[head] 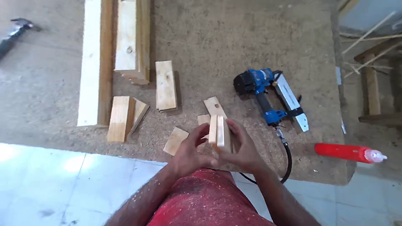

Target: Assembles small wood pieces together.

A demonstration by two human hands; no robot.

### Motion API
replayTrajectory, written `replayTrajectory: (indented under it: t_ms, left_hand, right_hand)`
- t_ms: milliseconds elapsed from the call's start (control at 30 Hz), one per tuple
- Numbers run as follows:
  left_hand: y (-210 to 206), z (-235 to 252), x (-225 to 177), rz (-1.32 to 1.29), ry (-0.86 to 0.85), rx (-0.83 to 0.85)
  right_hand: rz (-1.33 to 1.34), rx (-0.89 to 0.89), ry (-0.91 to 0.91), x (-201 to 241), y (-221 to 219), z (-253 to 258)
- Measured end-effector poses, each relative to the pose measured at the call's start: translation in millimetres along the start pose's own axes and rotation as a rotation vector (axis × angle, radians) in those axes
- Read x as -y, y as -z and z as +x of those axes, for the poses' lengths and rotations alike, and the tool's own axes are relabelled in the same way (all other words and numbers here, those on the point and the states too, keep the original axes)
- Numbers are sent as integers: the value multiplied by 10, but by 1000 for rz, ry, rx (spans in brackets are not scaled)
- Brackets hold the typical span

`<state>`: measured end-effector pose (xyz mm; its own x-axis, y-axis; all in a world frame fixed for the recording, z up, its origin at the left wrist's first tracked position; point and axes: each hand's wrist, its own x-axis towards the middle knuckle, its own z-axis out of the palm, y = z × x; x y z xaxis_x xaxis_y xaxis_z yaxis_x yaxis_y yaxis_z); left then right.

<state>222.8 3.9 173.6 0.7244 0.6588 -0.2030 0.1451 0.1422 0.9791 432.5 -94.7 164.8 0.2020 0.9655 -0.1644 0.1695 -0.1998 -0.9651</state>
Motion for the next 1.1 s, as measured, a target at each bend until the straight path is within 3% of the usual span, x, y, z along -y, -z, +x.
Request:
replayTrajectory:
  t_ms: [133, 433, 900, 1000, 1100]
  left_hand:
    - [97, -161, -242, -151, -188, 107]
    - [288, -494, -140, 134, -391, -31]
    - [388, -621, -60, 95, -349, -38]
    - [396, -622, -24, 166, -292, -76]
    - [426, -625, 7, 325, -275, -170]
  right_hand:
    - [71, 34, 222, 236, -420, -167]
    - [-97, 55, 184, 375, -738, -325]
    - [-55, 37, 221, 370, -958, -363]
    - [-226, 49, 133, 397, -949, -381]
    - [-225, 211, -38, 619, -745, -412]
